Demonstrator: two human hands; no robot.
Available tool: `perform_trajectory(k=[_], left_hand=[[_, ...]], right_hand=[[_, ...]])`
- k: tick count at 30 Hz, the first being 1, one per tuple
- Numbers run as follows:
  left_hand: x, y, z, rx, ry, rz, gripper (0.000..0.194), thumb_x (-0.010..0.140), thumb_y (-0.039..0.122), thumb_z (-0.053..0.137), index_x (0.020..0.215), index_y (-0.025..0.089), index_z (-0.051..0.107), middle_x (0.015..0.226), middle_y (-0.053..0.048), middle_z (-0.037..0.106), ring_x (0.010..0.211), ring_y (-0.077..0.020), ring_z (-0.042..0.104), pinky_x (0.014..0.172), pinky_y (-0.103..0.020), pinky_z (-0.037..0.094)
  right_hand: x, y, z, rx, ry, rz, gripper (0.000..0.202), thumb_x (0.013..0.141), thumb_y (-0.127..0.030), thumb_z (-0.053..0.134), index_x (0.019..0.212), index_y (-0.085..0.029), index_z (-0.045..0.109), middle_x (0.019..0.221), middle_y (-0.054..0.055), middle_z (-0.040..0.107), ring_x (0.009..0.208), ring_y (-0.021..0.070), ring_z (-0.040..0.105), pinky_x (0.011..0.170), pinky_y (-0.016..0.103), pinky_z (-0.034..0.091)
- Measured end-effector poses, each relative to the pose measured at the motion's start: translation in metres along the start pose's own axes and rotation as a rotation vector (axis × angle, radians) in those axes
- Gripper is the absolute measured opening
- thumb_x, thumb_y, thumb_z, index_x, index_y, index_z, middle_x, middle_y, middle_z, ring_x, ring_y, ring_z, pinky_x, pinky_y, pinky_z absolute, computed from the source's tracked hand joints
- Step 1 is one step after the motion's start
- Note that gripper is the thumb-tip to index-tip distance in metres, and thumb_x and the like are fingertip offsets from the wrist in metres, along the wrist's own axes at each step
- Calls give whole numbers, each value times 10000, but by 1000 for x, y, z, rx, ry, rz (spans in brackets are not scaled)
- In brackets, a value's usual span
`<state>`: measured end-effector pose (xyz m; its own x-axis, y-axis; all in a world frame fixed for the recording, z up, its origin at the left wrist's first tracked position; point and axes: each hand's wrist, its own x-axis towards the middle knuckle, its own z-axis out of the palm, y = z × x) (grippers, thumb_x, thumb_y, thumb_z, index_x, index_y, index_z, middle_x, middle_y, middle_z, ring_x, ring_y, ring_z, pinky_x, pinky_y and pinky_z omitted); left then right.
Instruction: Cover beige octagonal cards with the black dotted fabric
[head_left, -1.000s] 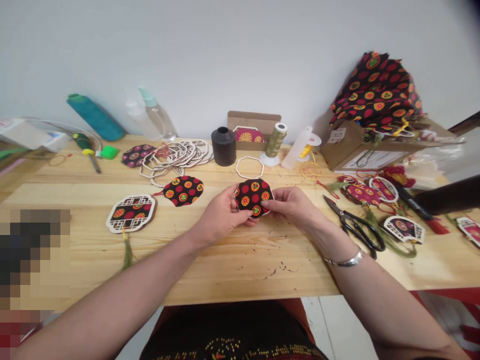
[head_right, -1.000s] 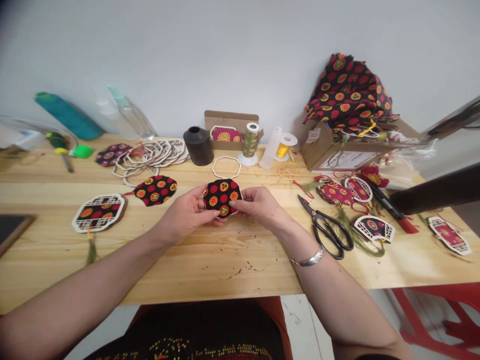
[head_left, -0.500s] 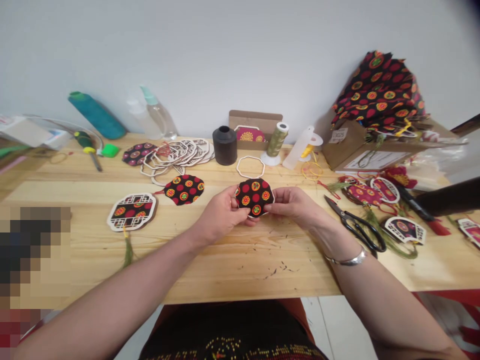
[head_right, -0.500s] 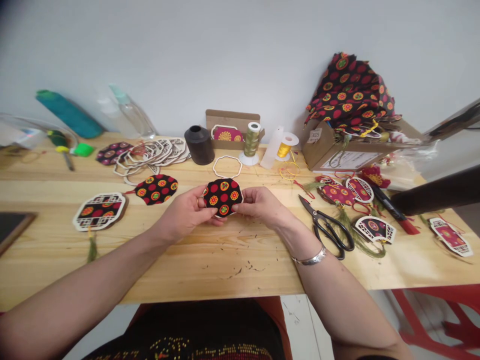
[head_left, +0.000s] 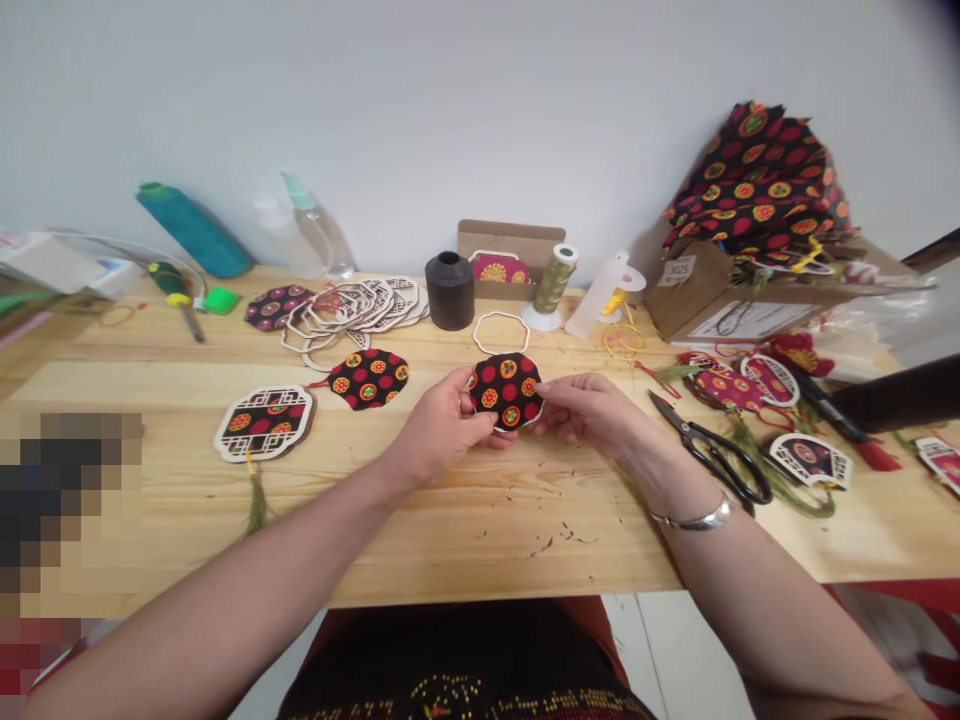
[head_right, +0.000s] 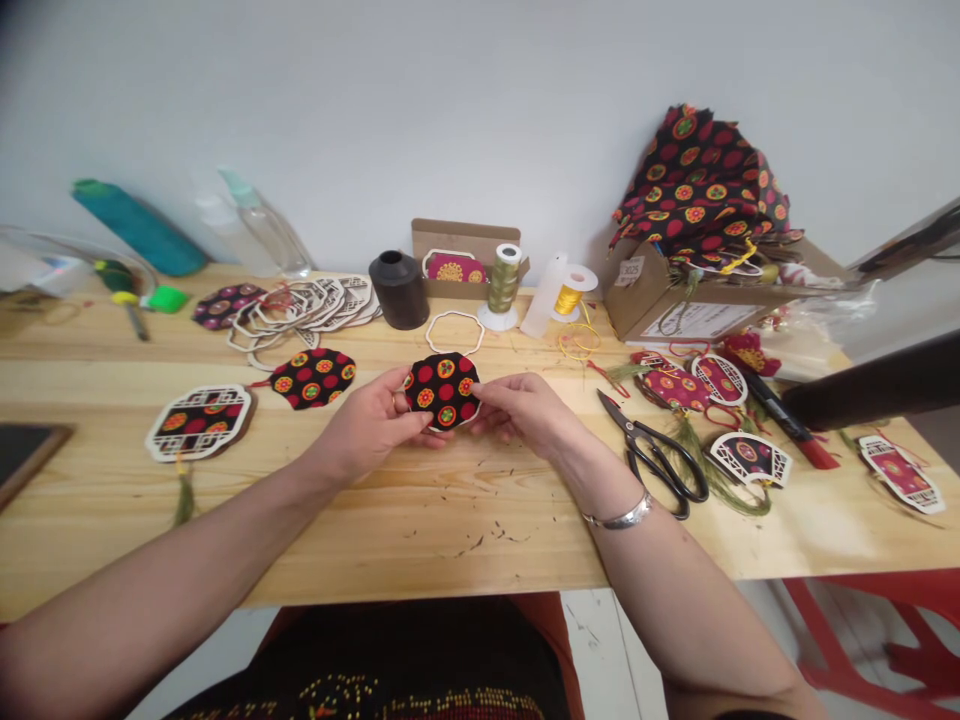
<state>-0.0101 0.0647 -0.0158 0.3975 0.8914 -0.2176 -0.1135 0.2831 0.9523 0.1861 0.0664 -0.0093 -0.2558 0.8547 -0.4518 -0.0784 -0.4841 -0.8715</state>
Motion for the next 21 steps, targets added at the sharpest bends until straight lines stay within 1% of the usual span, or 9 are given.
perform_trajectory(k=[2, 4, 5, 7, 10, 12, 16, 21], left_hand=[[0, 0, 0, -9, 11, -4, 451, 710, 95, 650, 1136, 140, 509, 788, -19, 731, 679, -184, 725, 648, -318, 620], [1, 1, 0, -12, 17, -7, 455, 710, 99, 654, 1139, 139, 509, 790, -18, 729, 688, -183, 725, 654, -319, 620], [1, 1, 0, -11, 20, -7, 456, 709, 102, 656, 1139, 139, 511, 791, -17, 728, 690, -182, 724, 657, -319, 621], [1, 1, 1, -11, 25, -2, 450, 709, 110, 662, 1133, 141, 518, 789, -14, 725, 689, -180, 721, 655, -319, 621], [1, 0, 1, -23, 31, -5, 444, 707, 113, 668, 1126, 142, 525, 763, -3, 717, 670, -171, 716, 647, -312, 620], [1, 0, 1, -41, 31, -11, 444, 704, 111, 670, 1123, 143, 527, 747, 5, 714, 657, -164, 714, 644, -305, 618], [0, 1, 1, -58, 37, -16, 434, 696, 109, 675, 1105, 141, 535, 719, 13, 708, 648, -163, 712, 640, -298, 614], [0, 2, 0, -32, 47, -17, 474, 696, 111, 675, 1145, 142, 526, 755, 0, 715, 657, -170, 711, 666, -330, 616]], right_hand=[[1, 1, 3, 40, 38, 12, 260, 652, -366, 765, 603, -123, 687, 536, 34, 662, 404, 73, 560, 319, 155, 240], [2, 1, 5, 83, 64, 4, 237, 616, -332, 784, 586, -123, 678, 520, 16, 652, 360, 58, 530, 301, 154, 205], [2, 1, 6, 97, 67, -5, 230, 603, -320, 789, 581, -122, 675, 519, 15, 654, 355, 58, 529, 298, 153, 216], [2, 1, 7, 101, 53, -17, 221, 598, -309, 790, 585, -119, 678, 511, 18, 658, 361, 63, 539, 305, 153, 275], [1, 1, 7, 90, 12, -22, 211, 619, -303, 780, 590, -123, 674, 480, 20, 652, 365, 68, 547, 344, 155, 372], [0, 0, 6, 88, -9, -29, 200, 633, -298, 770, 599, -128, 671, 480, 24, 657, 373, 70, 556, 372, 157, 410], [-1, -1, 5, 73, -47, -35, 161, 624, -267, 760, 646, -126, 686, 510, 32, 676, 396, 77, 571, 404, 168, 442], [-3, -2, 4, 53, -62, -33, 135, 609, -225, 733, 682, -117, 700, 547, 47, 691, 455, 103, 611, 443, 189, 471]])
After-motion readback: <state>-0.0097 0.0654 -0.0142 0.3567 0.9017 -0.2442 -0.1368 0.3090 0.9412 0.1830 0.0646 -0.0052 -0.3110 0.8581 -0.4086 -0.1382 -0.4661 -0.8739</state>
